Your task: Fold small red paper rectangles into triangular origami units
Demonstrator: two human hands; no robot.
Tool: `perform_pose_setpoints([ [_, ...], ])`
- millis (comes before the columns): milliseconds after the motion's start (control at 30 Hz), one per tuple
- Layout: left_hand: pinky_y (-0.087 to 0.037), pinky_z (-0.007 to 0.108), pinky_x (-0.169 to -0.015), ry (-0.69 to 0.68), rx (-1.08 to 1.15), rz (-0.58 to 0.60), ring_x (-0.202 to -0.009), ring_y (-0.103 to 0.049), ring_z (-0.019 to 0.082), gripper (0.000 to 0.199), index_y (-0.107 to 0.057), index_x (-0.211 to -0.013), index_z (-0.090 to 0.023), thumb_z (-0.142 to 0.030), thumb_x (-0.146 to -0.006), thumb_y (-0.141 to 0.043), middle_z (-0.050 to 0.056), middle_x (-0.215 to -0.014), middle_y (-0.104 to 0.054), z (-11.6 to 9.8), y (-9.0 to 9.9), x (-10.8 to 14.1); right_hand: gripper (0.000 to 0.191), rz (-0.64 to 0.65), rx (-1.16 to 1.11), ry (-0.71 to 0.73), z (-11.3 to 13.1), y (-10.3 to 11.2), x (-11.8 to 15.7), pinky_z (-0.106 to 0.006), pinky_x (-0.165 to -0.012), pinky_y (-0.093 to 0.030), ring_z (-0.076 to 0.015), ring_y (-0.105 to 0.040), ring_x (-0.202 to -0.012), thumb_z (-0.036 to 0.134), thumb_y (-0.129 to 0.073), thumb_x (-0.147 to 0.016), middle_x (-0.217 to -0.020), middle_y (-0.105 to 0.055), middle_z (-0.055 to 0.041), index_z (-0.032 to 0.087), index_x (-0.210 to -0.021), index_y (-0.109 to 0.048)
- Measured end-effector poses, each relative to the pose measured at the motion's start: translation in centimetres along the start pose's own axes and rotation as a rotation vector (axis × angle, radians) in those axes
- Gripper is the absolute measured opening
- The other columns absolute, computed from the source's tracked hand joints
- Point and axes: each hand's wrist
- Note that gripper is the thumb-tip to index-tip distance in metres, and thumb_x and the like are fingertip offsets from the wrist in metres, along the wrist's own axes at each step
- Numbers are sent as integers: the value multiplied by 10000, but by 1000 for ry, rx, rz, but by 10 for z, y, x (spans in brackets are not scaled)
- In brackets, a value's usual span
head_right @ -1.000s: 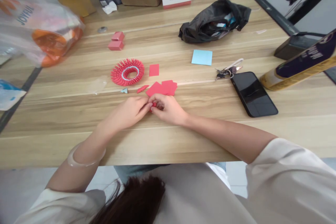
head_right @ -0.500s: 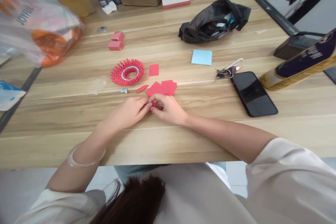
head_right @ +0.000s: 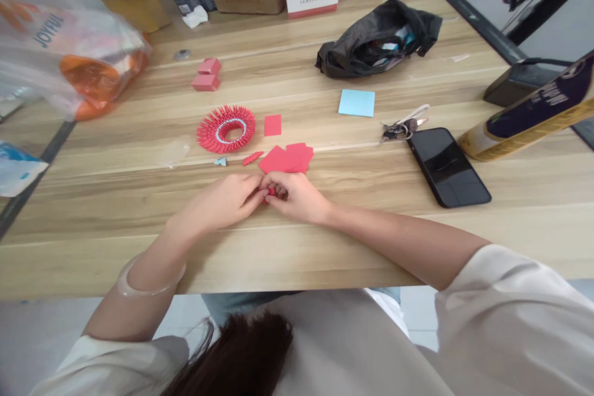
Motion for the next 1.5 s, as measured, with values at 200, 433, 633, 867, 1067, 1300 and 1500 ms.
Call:
perform_pose_setpoints([
  [200, -432, 316, -582, 31, -30, -13, -699, -602, 221, 290, -561, -871, -154, -310, -941, -327, 96, -820, -619, -1, -3, 0, 87, -26, 18, -7, 0, 0, 0, -215, -571, -452, -92, -538, -588, 130, -520, -757, -703, -592, 5, 160, -831, -555],
  [433, -443, 312, -593, 38, -27, -11, -699, -611, 217, 281, -559, -860, -155, -312, -939, -339, 95, -807, -623, -2, -3, -1, 96, -24, 2, -10, -1, 0, 0, -218, -575, -456, -93, -538, -592, 128, -518, -756, -704, -587, 5, 163, -836, -556],
  [633, -430, 314, -570, 26, -55, -13, -685, -608, 222, 303, -561, -862, -151, -315, -943, -319, 97, -808, -626, -2, -2, -1, 84, -24, -4, -9, -3, 0, 0, -222, -585, -466, -97, -547, -601, 143, -521, -761, -713, -594, 0, 161, -834, -558],
  [867, -427, 314, -574, 18, -66, -19, -685, -609, 217, 306, -556, -856, -152, -319, -945, -316, 96, -816, -624, 0, -5, -1, 88, -28, 1, -14, -2, -1, 0, -225, -590, -467, -97, -547, -600, 135, -525, -751, -706, -592, 2, 163, -827, -559],
  [1067, -426, 312, -566, 16, -59, -22, -679, -606, 217, 321, -565, -855, -151, -329, -947, -314, 100, -806, -627, 0, -5, -1, 88, -28, -4, -18, -2, 0, 0, -225, -588, -468, -100, -554, -604, 140, -525, -750, -710, -599, 0, 164, -826, -562],
  [1300, -422, 325, -562, 26, -60, -10, -675, -601, 228, 323, -559, -862, -158, -324, -948, -295, 99, -818, -627, -1, -4, -1, 102, -26, 3, -19, -2, -1, 0, -221, -585, -466, -98, -551, -602, 131, -518, -748, -713, -598, -2, 160, -836, -561],
  [1500, -421, 324, -570, 39, -31, 0, -690, -608, 234, 302, -552, -889, -160, -326, -946, -307, 105, -837, -625, -2, -3, -2, 122, -73, 141, -26, 3, -2, 2, -208, -554, -439, -95, -532, -576, 108, -515, -728, -675, -589, 7, 160, -824, -570],
])
Point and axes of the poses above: each hand's wrist, its own x-axis away from the middle knuckle, its own y-axis out of the back of the hand, z = x × y
